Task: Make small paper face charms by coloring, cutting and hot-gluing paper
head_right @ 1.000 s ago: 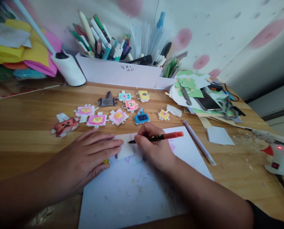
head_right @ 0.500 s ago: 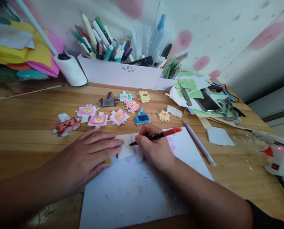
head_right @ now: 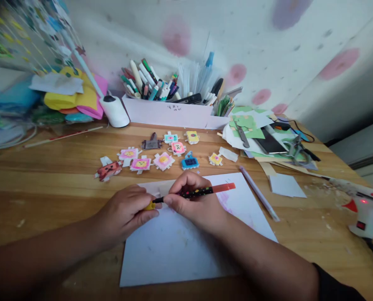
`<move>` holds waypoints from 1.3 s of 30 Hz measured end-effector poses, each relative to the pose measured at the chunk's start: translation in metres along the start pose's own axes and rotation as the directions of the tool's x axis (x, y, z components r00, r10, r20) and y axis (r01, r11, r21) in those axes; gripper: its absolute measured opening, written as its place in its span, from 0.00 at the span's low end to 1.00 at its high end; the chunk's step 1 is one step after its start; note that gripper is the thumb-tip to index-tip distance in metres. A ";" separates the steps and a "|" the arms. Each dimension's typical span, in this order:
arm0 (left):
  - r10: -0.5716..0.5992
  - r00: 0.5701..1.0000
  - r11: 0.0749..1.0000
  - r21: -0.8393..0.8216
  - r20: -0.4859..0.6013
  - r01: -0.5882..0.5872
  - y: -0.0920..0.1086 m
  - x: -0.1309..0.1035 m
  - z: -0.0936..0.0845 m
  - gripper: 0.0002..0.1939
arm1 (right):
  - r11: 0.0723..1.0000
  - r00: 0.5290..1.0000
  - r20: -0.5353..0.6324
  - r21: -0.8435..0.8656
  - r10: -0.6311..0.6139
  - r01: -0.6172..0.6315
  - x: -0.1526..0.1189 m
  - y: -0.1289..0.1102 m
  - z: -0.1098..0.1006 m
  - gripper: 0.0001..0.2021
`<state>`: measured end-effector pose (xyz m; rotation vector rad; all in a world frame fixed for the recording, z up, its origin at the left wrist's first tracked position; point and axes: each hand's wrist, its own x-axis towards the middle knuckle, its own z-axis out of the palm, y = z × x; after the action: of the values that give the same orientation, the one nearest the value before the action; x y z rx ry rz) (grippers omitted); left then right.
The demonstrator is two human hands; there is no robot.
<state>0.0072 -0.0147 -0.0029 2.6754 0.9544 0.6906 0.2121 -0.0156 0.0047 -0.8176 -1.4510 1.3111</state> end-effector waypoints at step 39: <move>-0.062 0.987 0.817 -0.560 0.151 0.137 0.019 -0.020 -0.003 0.29 | 0.651 0.940 0.070 -0.704 -0.335 0.285 -0.003 0.004 0.000 0.04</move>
<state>0.0026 -0.0418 -0.0008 2.0941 0.7040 0.6478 0.2121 -0.0173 -0.0001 -1.0191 -1.9710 0.4185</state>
